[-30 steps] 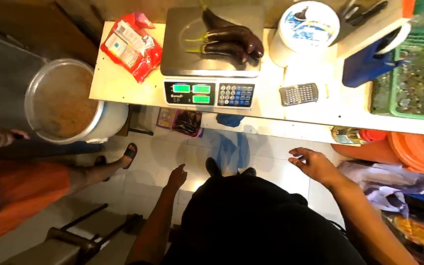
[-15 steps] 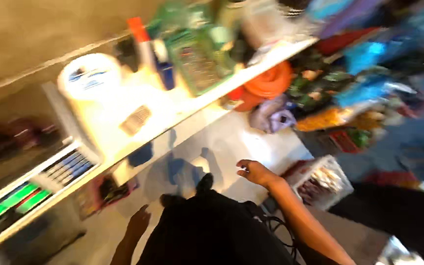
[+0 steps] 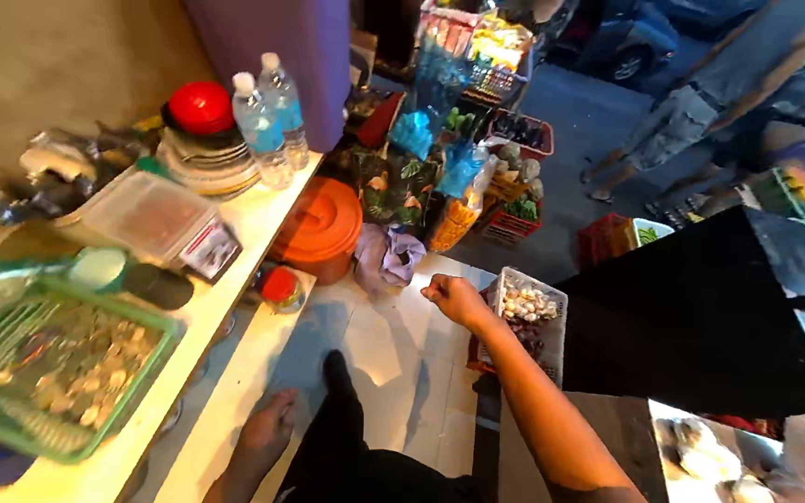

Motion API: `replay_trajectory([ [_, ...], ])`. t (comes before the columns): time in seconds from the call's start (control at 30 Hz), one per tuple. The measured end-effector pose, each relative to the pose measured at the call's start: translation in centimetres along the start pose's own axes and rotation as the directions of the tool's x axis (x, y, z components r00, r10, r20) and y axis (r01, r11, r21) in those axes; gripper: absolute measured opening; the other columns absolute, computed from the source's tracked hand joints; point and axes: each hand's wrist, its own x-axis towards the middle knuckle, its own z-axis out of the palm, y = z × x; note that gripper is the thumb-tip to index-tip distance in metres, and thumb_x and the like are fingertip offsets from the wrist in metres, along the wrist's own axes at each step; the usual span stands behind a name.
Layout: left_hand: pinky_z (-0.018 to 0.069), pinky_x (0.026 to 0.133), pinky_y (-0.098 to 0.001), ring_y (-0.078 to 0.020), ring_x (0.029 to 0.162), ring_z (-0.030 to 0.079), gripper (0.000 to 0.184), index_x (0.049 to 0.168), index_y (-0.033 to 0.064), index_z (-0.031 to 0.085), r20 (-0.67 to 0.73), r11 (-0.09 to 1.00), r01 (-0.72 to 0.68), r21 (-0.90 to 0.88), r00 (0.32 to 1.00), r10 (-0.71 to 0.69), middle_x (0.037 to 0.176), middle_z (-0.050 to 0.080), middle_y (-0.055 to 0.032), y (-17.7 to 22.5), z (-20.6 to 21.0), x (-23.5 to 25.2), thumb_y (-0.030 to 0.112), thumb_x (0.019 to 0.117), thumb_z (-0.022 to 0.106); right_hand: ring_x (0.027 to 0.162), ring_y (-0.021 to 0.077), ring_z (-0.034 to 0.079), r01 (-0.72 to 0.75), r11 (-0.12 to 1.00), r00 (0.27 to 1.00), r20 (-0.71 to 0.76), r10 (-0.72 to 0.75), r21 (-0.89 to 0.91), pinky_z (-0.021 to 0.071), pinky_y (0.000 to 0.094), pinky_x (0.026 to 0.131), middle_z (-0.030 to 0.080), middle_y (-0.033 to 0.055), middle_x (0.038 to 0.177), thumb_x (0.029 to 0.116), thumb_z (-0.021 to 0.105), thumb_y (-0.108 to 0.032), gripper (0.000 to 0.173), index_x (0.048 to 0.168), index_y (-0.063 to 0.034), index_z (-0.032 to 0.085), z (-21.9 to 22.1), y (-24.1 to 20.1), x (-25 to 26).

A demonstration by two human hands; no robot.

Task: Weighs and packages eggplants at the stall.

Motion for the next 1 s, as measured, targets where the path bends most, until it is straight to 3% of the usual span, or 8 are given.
replay_trajectory([
  [0.13, 0.0581, 0.090, -0.0532, -0.0339, 0.100, 0.072, 0.039, 0.137, 0.0003, 0.061, 0.068, 0.993, -0.112, -0.046, 0.991, 0.115, 0.122, 0.070, -0.0208, 5.3, -1.8, 11.1, 0.016, 0.1018, 0.058, 0.077, 0.0236, 0.063, 0.012, 0.991, 0.988, -0.154, 0.009, 0.135, 0.0522, 0.0471, 0.077, 0.065, 0.0121, 0.079, 0.1027, 0.061, -0.042, 0.047, 0.084, 0.0009, 0.067, -4.8, 0.8, 6.5],
  [0.3, 0.0569, 0.093, -0.0524, -0.0325, 0.103, 0.071, 0.038, 0.136, 0.0026, 0.063, 0.140, 0.974, -0.217, -0.057, 0.965, 0.223, 0.126, 0.069, -0.0191, 10.6, -3.2, 25.6, 0.020, 0.1023, 0.059, 0.095, 0.0252, 0.070, 0.057, 0.985, 0.969, -0.249, -0.014, 0.166, 0.0564, 0.0460, 0.093, 0.072, 0.0168, 0.101, 0.1024, 0.060, -0.018, 0.025, 0.112, 0.0031, 0.070, -13.4, 0.7, 17.5],
  [0.37, 0.0550, 0.098, -0.0515, -0.0317, 0.108, 0.070, 0.040, 0.139, 0.0049, 0.062, 0.184, 0.970, -0.239, -0.037, 0.953, 0.242, 0.131, 0.067, -0.0174, 13.8, -4.6, 30.6, 0.021, 0.1031, 0.057, 0.100, 0.0257, 0.071, 0.064, 0.985, 0.960, -0.278, -0.018, 0.157, 0.0564, 0.0465, 0.095, 0.073, 0.0167, 0.107, 0.1016, 0.060, -0.013, 0.023, 0.116, 0.0018, 0.069, -17.9, -0.4, 22.6],
  [0.57, 0.0521, 0.102, -0.0563, -0.0353, 0.115, 0.068, 0.037, 0.138, 0.0062, 0.064, 0.262, 0.932, -0.362, 0.007, 0.900, 0.348, 0.131, 0.067, -0.0181, 21.6, -6.8, 41.5, 0.016, 0.1021, 0.058, 0.095, 0.0327, 0.071, 0.135, 0.975, 0.820, -0.572, -0.011, 0.175, 0.0583, 0.0562, 0.086, 0.072, 0.0185, 0.107, 0.1043, 0.061, -0.018, 0.022, 0.118, -0.0024, 0.068, -27.0, -2.7, 36.2],
  [0.7, 0.0535, 0.100, -0.0552, -0.0355, 0.112, 0.069, 0.036, 0.133, 0.0004, 0.066, 0.193, 0.902, -0.432, -0.016, 0.884, 0.427, 0.125, 0.069, -0.0209, 25.3, -6.7, 46.9, 0.013, 0.1000, 0.060, 0.128, 0.0390, 0.060, 0.167, 0.986, 0.739, -0.663, -0.118, 0.010, 0.0498, 0.0569, 0.107, 0.060, 0.0229, 0.139, 0.0995, 0.069, -0.020, 0.043, 0.137, -0.0013, 0.060, -31.0, -1.2, 44.6],
  [0.8, 0.0510, 0.104, -0.0531, -0.0361, 0.118, 0.066, 0.039, 0.137, 0.0001, 0.063, 0.167, 0.939, -0.343, -0.014, 0.925, 0.340, 0.134, 0.064, -0.0225, 28.2, -6.7, 50.8, 0.014, 0.1006, 0.059, 0.136, 0.0432, 0.052, 0.079, 0.984, 0.802, -0.576, -0.157, -0.158, 0.0421, 0.0609, 0.113, 0.055, 0.0255, 0.146, 0.0943, 0.075, -0.024, 0.057, 0.143, -0.0010, 0.056, -32.7, 0.7, 50.1],
  [0.9, 0.0530, 0.102, -0.0501, -0.0347, 0.117, 0.066, 0.043, 0.140, -0.0005, 0.059, 0.053, 0.975, -0.198, -0.099, 0.978, 0.204, 0.137, 0.062, -0.0230, 30.8, -6.2, 54.3, 0.016, 0.1003, 0.061, 0.124, 0.0391, 0.063, 0.069, 0.956, 0.907, -0.381, -0.179, -0.286, 0.0497, 0.0611, 0.103, 0.067, 0.0195, 0.132, 0.0998, 0.059, -0.015, 0.033, 0.130, -0.0070, 0.069, -33.6, 1.9, 52.6],
  [1.0, 0.0561, 0.096, -0.0512, -0.0357, 0.116, 0.065, 0.054, 0.149, -0.0024, 0.046, -0.097, 0.923, -0.015, -0.384, 0.995, -0.024, 0.139, 0.058, -0.0259, 31.9, -3.8, 58.7, 0.018, 0.1011, 0.062, 0.125, 0.0344, 0.063, 0.245, 0.939, 0.906, -0.287, -0.310, -0.242, 0.0501, 0.0536, 0.107, 0.067, 0.0173, 0.131, 0.1015, 0.057, -0.013, 0.027, 0.122, -0.0060, 0.072, -33.9, 2.5, 52.5],
])
